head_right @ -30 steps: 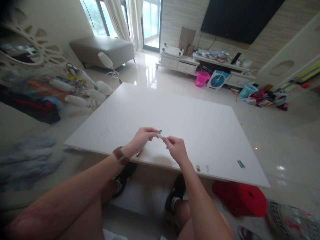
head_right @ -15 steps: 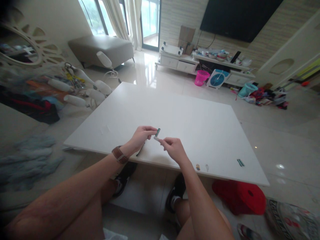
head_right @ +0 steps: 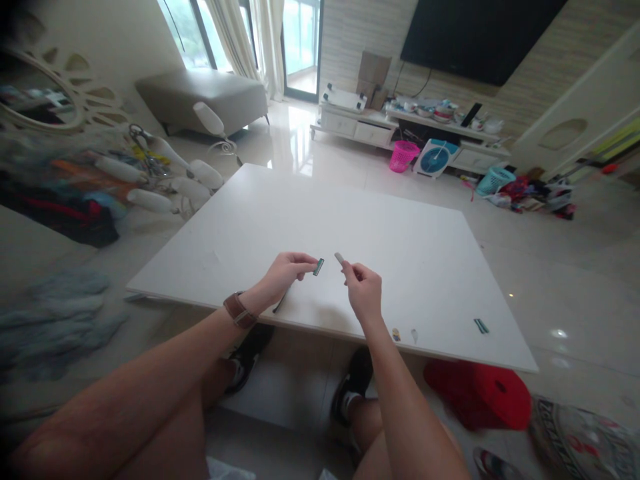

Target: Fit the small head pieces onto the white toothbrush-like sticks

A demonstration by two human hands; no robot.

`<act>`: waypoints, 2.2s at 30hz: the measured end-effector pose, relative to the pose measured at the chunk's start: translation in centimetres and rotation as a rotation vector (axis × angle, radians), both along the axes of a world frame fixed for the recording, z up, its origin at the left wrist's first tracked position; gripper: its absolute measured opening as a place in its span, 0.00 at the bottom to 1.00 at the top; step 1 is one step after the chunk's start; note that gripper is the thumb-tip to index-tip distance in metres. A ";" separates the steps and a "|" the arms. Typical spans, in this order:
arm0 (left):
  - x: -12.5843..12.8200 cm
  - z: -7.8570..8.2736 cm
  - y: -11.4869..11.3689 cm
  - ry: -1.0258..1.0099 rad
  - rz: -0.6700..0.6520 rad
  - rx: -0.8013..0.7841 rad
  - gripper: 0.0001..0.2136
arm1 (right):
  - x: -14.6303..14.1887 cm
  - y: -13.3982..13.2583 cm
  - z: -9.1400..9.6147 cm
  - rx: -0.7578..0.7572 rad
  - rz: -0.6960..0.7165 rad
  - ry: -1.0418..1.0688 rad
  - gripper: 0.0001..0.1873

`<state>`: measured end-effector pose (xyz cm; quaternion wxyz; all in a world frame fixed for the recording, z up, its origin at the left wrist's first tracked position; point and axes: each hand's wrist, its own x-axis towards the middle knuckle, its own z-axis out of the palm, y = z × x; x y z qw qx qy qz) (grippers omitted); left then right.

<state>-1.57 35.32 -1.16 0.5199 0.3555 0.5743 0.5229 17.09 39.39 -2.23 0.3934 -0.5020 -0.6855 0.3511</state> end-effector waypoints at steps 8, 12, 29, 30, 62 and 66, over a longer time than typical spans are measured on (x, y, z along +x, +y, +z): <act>0.1 0.0 -0.1 0.008 -0.013 0.000 0.08 | -0.1 -0.2 0.2 0.016 0.026 -0.026 0.25; 0.1 0.0 -0.1 -0.007 -0.026 0.008 0.07 | -0.1 -0.4 0.3 -0.002 0.106 -0.015 0.24; 0.1 -0.6 0.0 -0.004 -0.040 -0.004 0.08 | 0.2 -0.2 0.5 0.068 -0.016 -0.058 0.27; 0.1 -0.6 0.0 -0.010 -0.042 -0.003 0.08 | 0.2 -0.2 0.5 0.054 0.027 -0.051 0.27; 0.2 -0.4 0.0 -0.037 -0.035 -0.014 0.08 | 0.2 -0.3 0.4 0.046 0.147 -0.099 0.26; 0.3 -0.4 0.0 -0.030 -0.029 -0.041 0.09 | 0.3 -0.1 0.3 0.071 -0.040 -0.087 0.26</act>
